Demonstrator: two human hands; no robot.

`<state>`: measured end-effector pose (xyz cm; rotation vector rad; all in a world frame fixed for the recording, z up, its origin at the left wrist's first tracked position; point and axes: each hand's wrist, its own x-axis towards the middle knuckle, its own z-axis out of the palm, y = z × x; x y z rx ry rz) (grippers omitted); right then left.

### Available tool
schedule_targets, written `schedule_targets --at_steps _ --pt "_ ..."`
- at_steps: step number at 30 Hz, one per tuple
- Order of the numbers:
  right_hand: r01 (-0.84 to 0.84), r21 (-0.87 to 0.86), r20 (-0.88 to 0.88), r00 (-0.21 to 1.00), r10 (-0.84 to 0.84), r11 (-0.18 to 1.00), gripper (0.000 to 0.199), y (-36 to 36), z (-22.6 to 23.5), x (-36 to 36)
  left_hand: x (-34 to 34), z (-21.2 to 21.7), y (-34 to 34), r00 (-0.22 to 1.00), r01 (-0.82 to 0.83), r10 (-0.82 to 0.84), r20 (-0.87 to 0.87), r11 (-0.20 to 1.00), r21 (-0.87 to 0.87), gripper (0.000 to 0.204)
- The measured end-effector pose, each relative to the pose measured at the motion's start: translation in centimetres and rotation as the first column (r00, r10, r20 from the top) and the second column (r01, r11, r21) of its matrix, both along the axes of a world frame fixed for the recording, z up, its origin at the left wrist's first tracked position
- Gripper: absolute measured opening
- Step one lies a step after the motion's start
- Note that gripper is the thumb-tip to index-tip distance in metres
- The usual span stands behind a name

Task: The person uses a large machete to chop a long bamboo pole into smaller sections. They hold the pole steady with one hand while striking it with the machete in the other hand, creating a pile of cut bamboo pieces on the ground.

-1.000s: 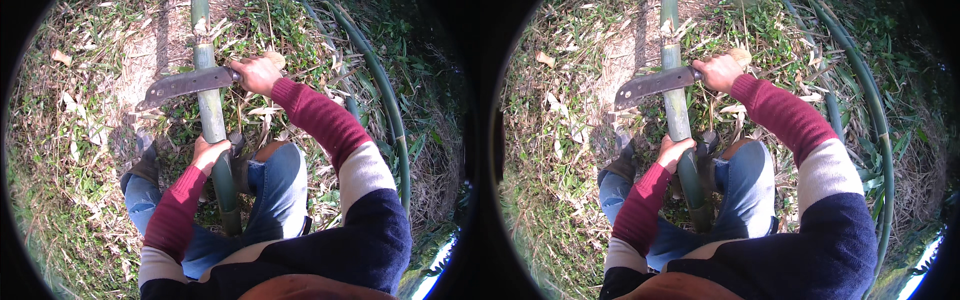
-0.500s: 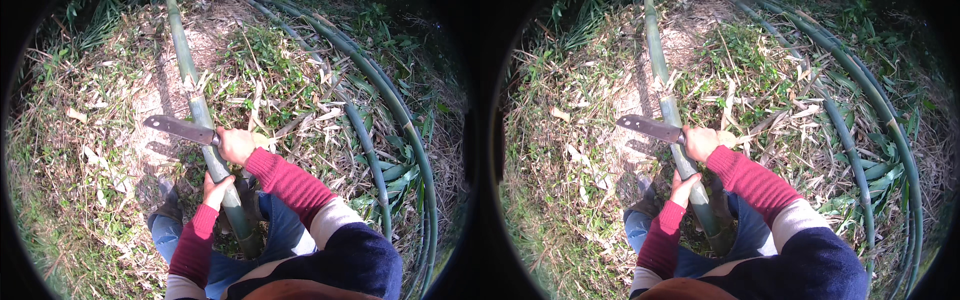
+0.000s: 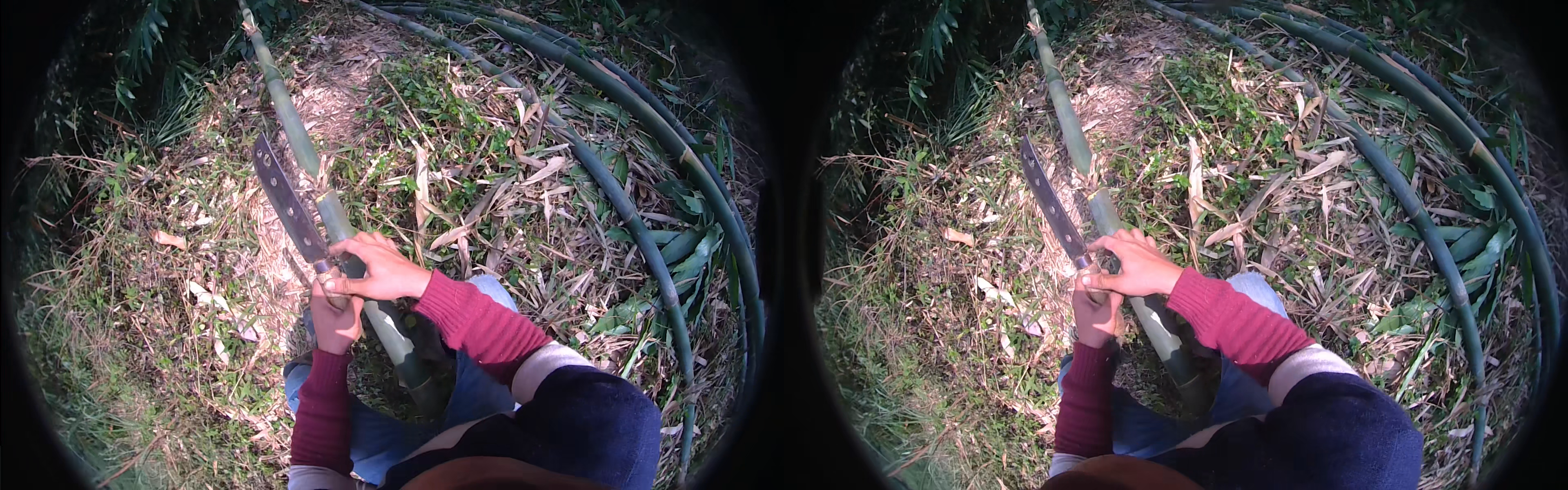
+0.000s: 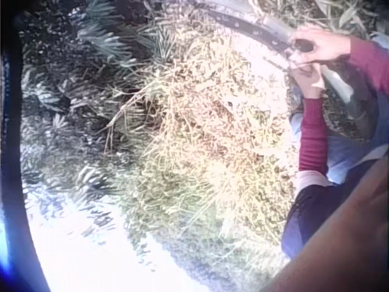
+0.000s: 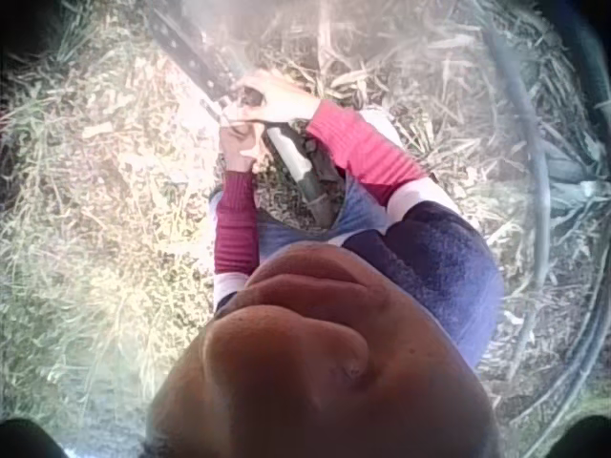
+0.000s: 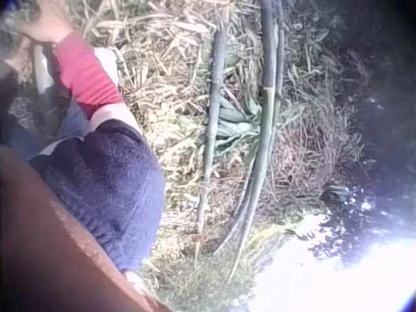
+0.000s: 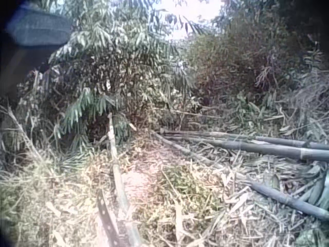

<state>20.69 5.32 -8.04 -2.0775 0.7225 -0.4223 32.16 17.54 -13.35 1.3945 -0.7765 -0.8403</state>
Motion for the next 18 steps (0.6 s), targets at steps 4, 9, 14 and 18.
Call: schedule_targets --at_steps 4,9,14,18 --pt "0.599 0.238 0.197 0.741 -0.642 0.765 0.036 -7.4 -1.9 -2.6 7.6 -0.9 3.2 0.770 -0.269 -0.090 0.632 0.852 0.450 0.036" --pt "0.643 0.281 0.269 0.660 -0.702 0.712 0.025 -9.0 -3.0 -2.6 9.7 -2.1 4.5 0.573 -0.119 -0.491 0.656 0.742 0.660 0.043" --pt "0.705 0.362 0.341 0.509 -0.790 0.611 0.021 -11.7 -4.9 -3.7 9.2 -2.8 1.0 0.298 -0.050 -0.598 0.744 0.769 0.638 0.050" --pt "0.702 0.368 0.336 0.511 -0.791 0.610 0.023 -11.7 -4.7 -3.6 13.8 -1.1 -4.9 0.237 -0.186 -0.686 0.688 0.663 0.725 0.054"
